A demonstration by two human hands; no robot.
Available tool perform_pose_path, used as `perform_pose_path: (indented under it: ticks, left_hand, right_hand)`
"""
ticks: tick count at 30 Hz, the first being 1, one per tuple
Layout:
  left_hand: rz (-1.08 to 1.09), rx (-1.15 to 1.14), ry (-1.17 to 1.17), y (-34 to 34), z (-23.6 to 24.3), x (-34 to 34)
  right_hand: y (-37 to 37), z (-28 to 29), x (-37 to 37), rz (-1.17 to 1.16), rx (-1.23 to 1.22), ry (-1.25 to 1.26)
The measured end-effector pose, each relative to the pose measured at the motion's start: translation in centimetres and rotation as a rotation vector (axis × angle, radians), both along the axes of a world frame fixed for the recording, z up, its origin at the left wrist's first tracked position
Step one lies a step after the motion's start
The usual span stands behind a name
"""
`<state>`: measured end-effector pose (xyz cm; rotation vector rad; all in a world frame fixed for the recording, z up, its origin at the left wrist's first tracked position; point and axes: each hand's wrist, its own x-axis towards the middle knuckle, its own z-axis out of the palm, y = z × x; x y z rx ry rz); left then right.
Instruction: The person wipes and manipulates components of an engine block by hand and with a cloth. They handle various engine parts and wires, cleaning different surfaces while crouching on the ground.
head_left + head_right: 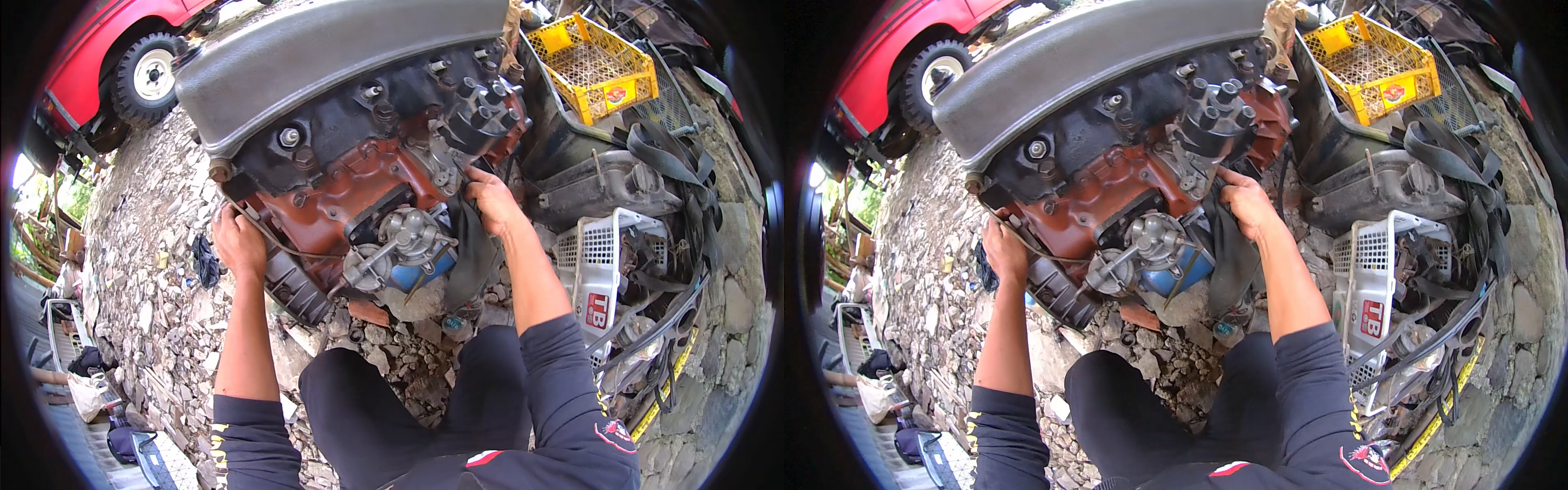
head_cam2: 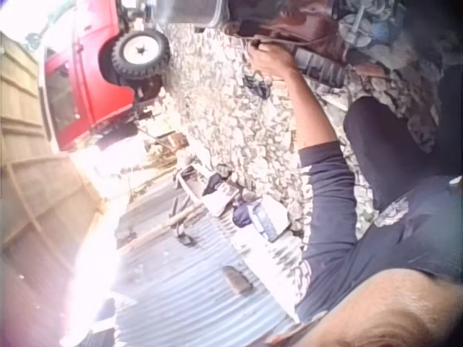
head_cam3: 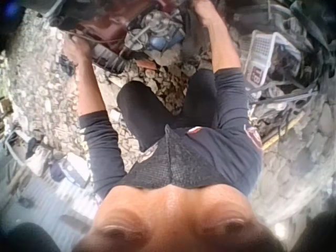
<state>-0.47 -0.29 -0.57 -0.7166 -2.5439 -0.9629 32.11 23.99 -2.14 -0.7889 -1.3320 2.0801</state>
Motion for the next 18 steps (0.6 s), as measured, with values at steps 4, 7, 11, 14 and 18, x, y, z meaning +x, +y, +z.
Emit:
perform_pose_path:
  ticks: [4, 7, 11, 14, 18]
  left_hand:
    - [-0.001, -0.033, -0.027, -0.5, -0.2, -0.6]
    - [0.002, -0.053, -0.005, -0.5, -0.6, -0.5]
    - [0.016, -0.069, -0.016, -0.1, -0.6, -0.2]
    - [0.032, -0.055, 0.083, -0.3, -1.1, -1.6]
    - [-0.018, -0.027, -0.020, -0.3, -0.6, -0.6]
  right_hand:
    - [-2.9, 0.1, 0.7, -0.076, 0.076, 0.112]
    - [-2.4, 1.9, 0.5, -0.123, 0.162, -0.108]
    - [-4.1, 0.2, 0.0, -0.175, 0.169, 0.010]
    - [-4.9, 0.2, -0.1, -0.152, 0.320, -0.017]
    - [-4.5, 0.7, -0.5, -0.175, 0.441, -0.178]
